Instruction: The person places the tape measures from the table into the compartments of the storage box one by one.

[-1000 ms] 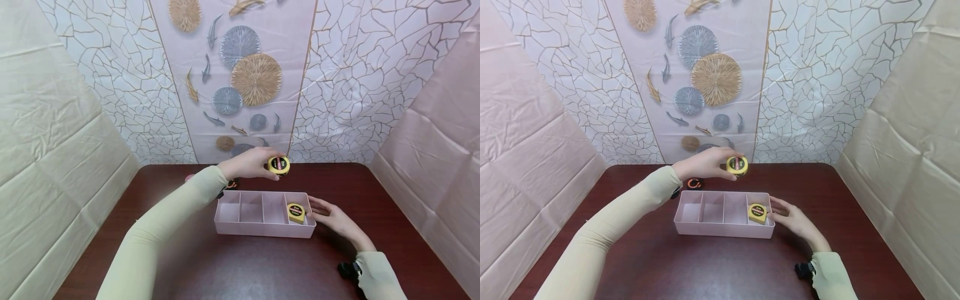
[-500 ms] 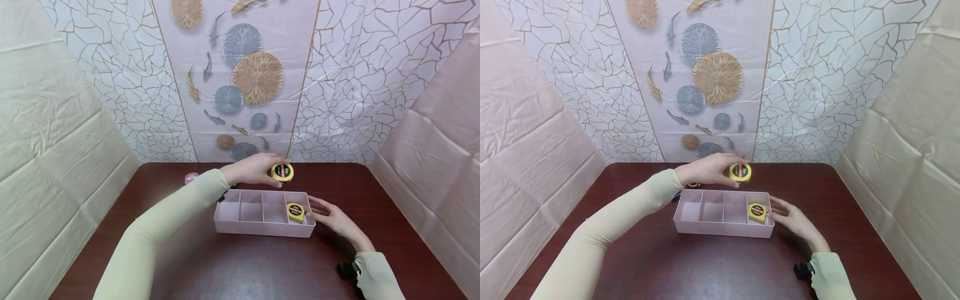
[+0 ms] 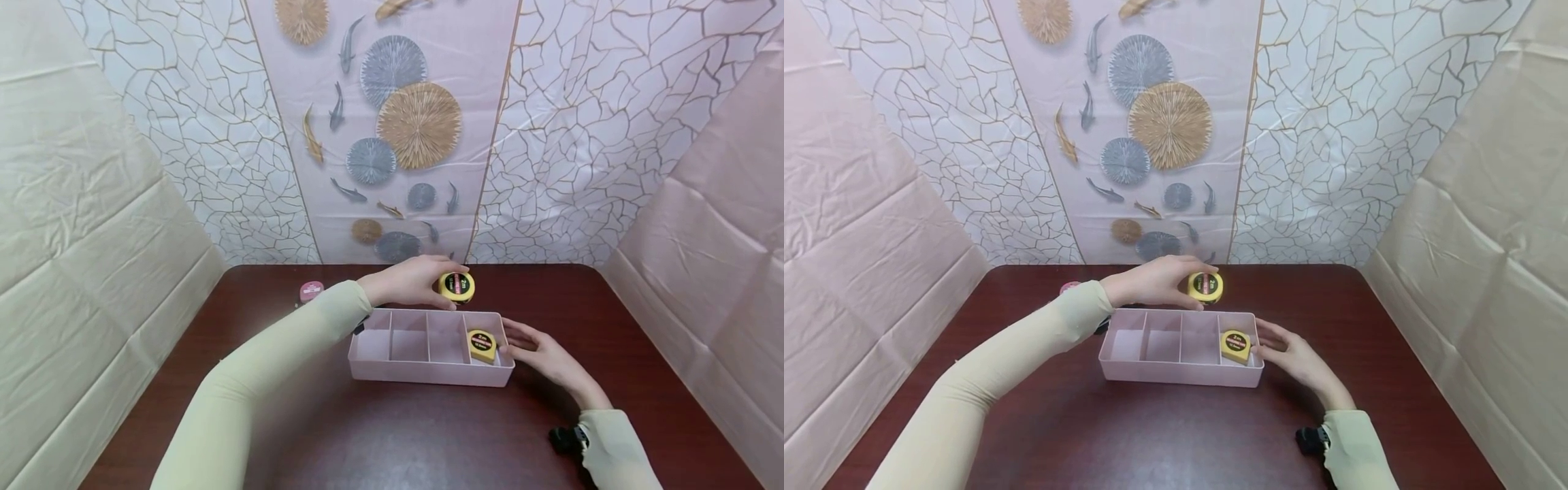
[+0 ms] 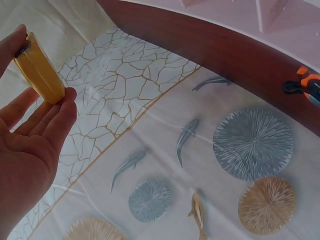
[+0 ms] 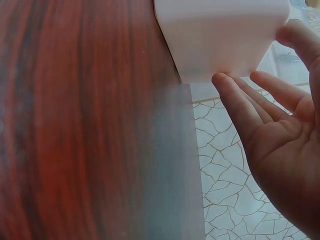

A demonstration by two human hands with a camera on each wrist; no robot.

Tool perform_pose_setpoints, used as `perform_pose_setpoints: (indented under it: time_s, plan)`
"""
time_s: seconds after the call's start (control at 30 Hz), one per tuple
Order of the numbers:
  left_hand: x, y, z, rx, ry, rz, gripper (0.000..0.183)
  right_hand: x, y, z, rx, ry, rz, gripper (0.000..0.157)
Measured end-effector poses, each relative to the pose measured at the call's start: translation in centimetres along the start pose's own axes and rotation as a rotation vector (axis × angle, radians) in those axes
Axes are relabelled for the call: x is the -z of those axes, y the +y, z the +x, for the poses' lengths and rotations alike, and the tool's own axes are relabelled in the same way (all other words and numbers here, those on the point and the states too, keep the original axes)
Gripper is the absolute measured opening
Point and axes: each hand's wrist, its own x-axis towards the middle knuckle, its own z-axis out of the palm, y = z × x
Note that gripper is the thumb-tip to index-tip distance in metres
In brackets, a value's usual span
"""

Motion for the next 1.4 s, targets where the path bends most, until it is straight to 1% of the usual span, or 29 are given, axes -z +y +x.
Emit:
perform_pose_setpoints:
  time_s: [0.1, 0.27, 0.37, 0.6, 0.8, 1.03, 1.2, 1.4]
  plan:
    - [-0.5, 0.0, 0.1, 0.003, -0.004, -0.010, 0.069, 0.0, -0.1, 0.0, 0.004, 0.002, 0.005, 0.068]
    - [-1.5, 0.0, 0.0, 0.027, -0.046, -0.006, 0.069, 0.0, 0.0, 0.0, -0.001, 0.003, 0.002, 0.068]
    - [-1.9, 0.1, 0.0, 0.030, -0.062, 0.008, 0.069, 0.1, 0.0, -0.1, -0.005, 0.004, -0.005, 0.069]
    - [-2.9, -0.1, -0.2, 0.025, -0.071, 0.006, 0.069, 0.0, 0.2, 0.1, 0.015, 0.008, 0.004, 0.067]
    - [-3.6, -0.2, -0.6, 0.012, -0.087, -0.015, 0.070, -0.1, 0.4, 0.1, 0.031, 0.010, 0.010, 0.067]
    - [-4.6, -0.3, -0.6, 0.046, -0.115, -0.041, 0.068, -0.1, 0.3, -0.1, 0.016, 0.011, 0.006, 0.067]
    - [-5.1, -0.4, -0.5, 0.046, -0.130, -0.043, 0.068, -0.1, 0.2, 0.0, 0.006, 0.012, 0.002, 0.067]
    - [-5.4, -0.5, -0.5, 0.037, -0.132, -0.030, 0.068, -0.1, 0.4, 0.1, 0.024, 0.006, 0.005, 0.067]
